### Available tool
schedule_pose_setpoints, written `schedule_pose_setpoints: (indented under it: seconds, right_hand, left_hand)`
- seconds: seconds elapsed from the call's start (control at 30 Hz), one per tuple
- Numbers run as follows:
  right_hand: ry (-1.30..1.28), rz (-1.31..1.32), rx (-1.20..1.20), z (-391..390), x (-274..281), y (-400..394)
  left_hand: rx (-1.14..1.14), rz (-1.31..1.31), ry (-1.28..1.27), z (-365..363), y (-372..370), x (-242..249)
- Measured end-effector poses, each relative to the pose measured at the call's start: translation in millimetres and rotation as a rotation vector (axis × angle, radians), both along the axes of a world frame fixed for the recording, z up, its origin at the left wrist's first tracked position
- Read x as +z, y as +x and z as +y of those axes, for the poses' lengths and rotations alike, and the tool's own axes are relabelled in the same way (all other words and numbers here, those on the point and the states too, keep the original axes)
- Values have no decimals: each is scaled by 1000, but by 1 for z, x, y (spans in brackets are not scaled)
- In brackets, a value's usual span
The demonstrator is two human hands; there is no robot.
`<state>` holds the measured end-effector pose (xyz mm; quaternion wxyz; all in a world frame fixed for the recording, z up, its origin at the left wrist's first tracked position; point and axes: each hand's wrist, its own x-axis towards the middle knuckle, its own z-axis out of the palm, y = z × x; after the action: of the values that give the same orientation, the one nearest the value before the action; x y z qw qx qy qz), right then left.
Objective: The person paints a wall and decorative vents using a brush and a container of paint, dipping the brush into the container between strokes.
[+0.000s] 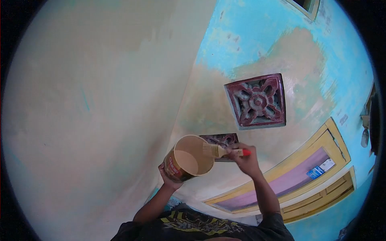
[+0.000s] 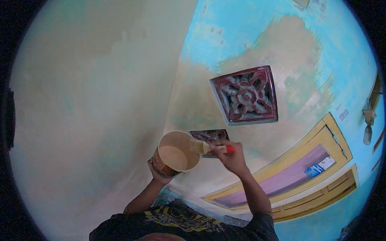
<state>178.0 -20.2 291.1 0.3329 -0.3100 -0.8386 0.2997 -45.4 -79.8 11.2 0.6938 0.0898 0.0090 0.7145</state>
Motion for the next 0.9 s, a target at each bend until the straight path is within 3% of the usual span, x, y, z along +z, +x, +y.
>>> schedule_pose_setpoints:
  seconds: [0.17,0.3,0.43,0.53,0.63,0.7,0.73,0.77,0.83,0.9]
  right_hand:
    - [73,237,31,39,60,-19]
    - [409,165,-23,63,155,-59]
    - [496,150,145,69,229,-126]
    - [774,-116,104,93,265,-155]
    - [1168,-227,-6,123,337,-167]
    - [1438,-167,-134,94,372,-174]
    - [1285,-270,-372,63,382,-183]
    - [1302,-194,-337,39,377,-188]
    - [1714,-349,-307,77,384,-196]
    - [1846,-574,-269,101,339,-198]
  left_hand:
    - [87,-13,-13,8,-5,36]
    - [113,-56,-19,-1,-5,58]
    - [69,-125,57,-8,4,50]
    - [93,-159,-14,-17,14,43]
    - [52,-165,-11,-25,18,28]
    - [75,-153,-42,-26,20,23]
    - [75,-147,-52,-29,21,25]
    - [74,-139,-63,-31,21,26]
    - [79,-150,-61,-30,20,25]
    - [84,-165,-55,-29,20,22]
